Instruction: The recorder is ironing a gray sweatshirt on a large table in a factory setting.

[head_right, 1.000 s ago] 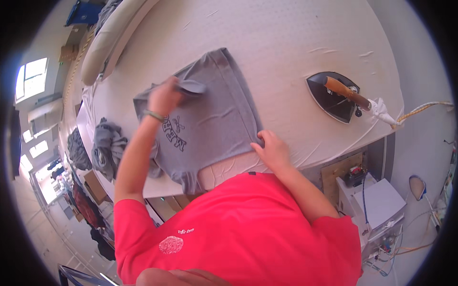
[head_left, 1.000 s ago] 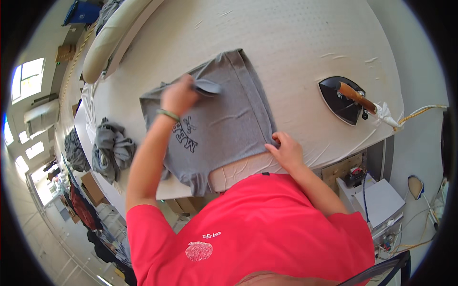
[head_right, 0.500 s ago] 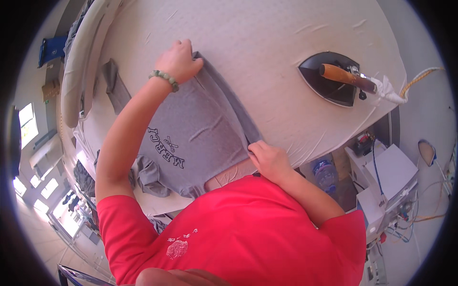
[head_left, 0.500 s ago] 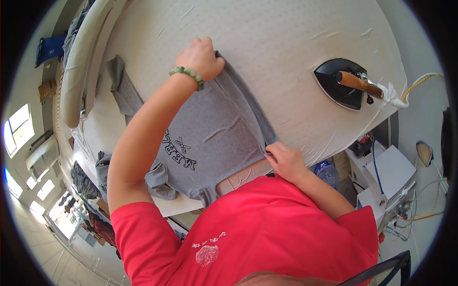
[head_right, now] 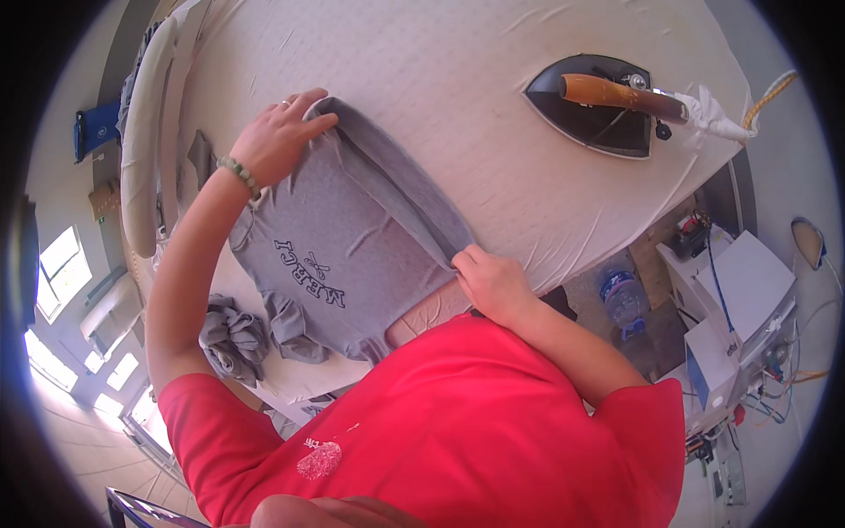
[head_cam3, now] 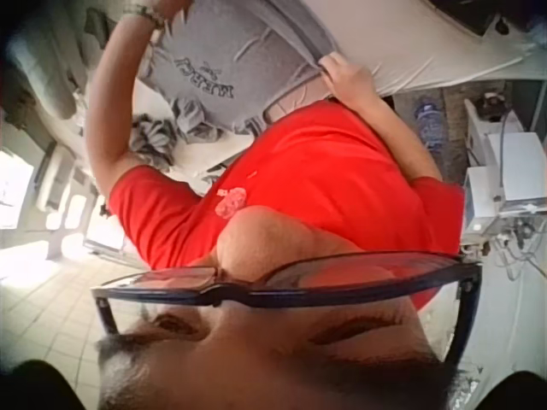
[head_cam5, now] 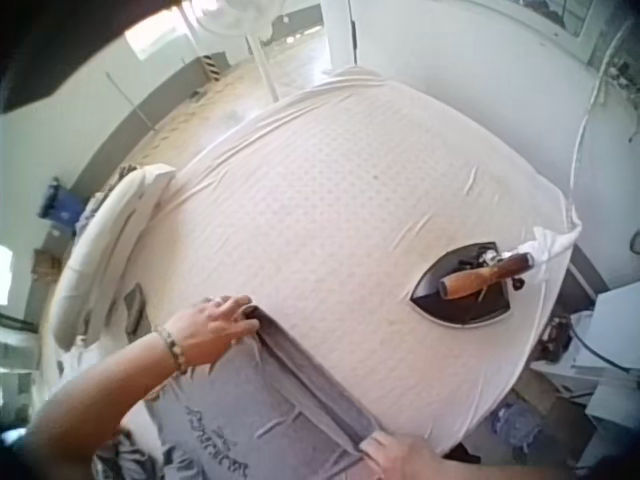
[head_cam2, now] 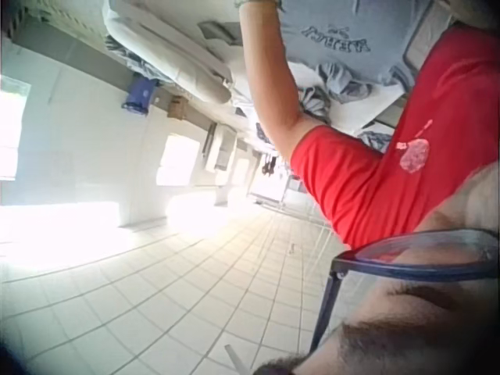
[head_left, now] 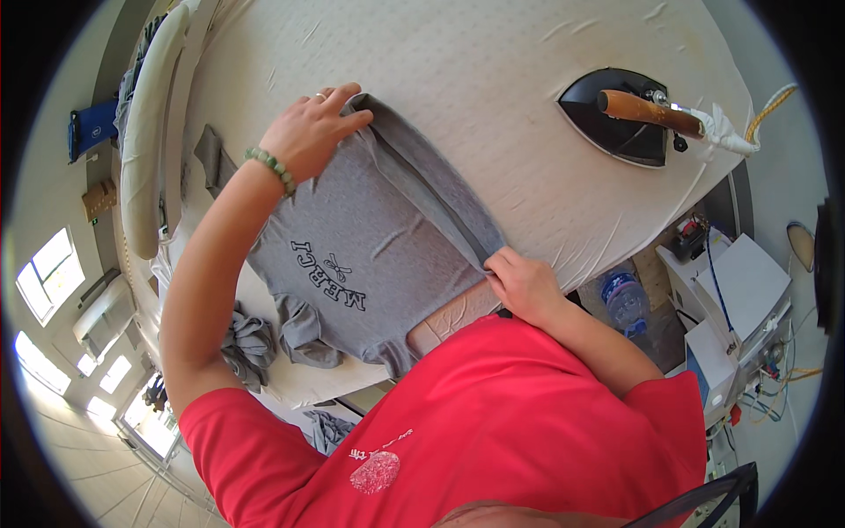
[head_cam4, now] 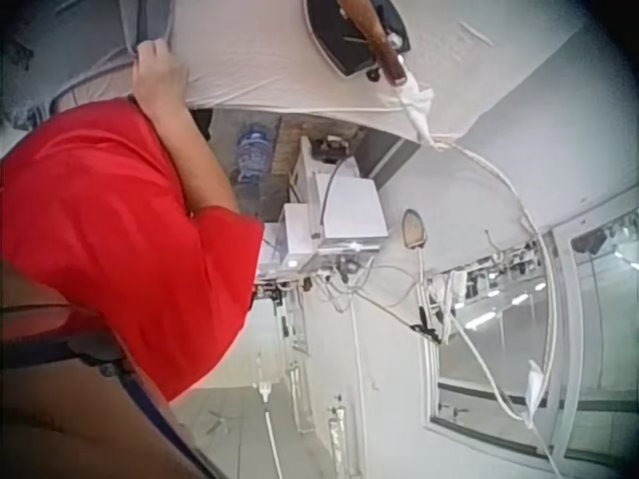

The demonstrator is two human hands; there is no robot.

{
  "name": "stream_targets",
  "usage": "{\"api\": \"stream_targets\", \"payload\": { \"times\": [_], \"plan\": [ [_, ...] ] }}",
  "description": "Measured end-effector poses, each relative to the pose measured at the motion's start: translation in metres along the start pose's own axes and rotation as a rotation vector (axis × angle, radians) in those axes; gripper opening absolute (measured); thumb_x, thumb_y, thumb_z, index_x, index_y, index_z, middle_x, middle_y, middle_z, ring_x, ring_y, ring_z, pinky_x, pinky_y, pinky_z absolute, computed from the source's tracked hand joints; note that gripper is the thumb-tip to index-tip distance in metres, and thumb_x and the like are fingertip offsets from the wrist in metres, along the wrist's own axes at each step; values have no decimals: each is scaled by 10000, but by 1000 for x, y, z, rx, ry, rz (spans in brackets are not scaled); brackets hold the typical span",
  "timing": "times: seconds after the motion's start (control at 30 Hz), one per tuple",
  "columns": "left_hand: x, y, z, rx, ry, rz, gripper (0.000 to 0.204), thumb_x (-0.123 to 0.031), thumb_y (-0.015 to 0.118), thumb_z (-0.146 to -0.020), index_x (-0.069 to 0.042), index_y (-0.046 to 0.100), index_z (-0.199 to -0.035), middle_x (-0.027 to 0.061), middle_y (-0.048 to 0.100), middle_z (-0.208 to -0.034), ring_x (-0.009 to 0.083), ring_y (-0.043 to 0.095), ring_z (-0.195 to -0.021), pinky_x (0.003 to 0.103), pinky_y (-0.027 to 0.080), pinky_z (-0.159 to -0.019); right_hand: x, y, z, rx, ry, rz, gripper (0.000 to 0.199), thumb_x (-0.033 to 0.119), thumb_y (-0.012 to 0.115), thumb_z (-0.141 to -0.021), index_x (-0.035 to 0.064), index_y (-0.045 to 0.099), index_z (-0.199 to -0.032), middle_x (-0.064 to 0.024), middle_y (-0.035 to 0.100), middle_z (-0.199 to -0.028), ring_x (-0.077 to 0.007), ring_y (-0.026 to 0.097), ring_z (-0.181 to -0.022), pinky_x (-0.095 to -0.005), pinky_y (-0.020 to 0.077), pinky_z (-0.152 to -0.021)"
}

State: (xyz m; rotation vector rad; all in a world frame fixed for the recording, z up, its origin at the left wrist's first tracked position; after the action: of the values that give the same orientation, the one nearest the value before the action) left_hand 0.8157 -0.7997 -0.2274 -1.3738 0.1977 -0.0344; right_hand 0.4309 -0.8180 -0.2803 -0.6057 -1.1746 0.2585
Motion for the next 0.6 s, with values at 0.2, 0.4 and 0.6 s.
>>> {"api": "stream_targets", "payload": {
  "times": [0.2,0.4,0.6],
  "plan": [
    [14,6,-14,447,4,-227,193,-34,582,-880,-101,604,-1060,95,624,-1044,302,674,-954,423,557,-839,5,-5,-2,-24,-9,18,143,130,717,-896,93,608,-981,-95,604,-920,-331,681,-803,-454,544,-638],
    [7,-64,64,257,-10,-178,100,-79,607,-852,-84,578,-948,98,572,-950,292,661,-900,426,542,-795,23,-3,9,7,-116,122,147,149,743,-881,97,661,-992,-84,602,-898,-301,674,-796,-424,543,-656],
    [-6,-93,148,200,-96,-318,100,-81,609,-848,-90,581,-944,90,573,-959,279,655,-895,417,537,-783,64,-12,21,-9,-234,332,74,117,686,-827,85,645,-879,-74,576,-876,-266,640,-758,-407,523,-635]
  ]
}}
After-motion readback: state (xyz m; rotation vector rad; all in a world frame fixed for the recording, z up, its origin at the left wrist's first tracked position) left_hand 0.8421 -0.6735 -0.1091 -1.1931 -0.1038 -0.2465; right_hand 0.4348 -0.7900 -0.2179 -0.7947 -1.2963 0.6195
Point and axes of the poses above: each hand's wrist, its own z-axis away from the middle knuckle, its own y-axis out of the palm, x = y × z, the point moved 3 cm from there along -z, towards the middle knuckle
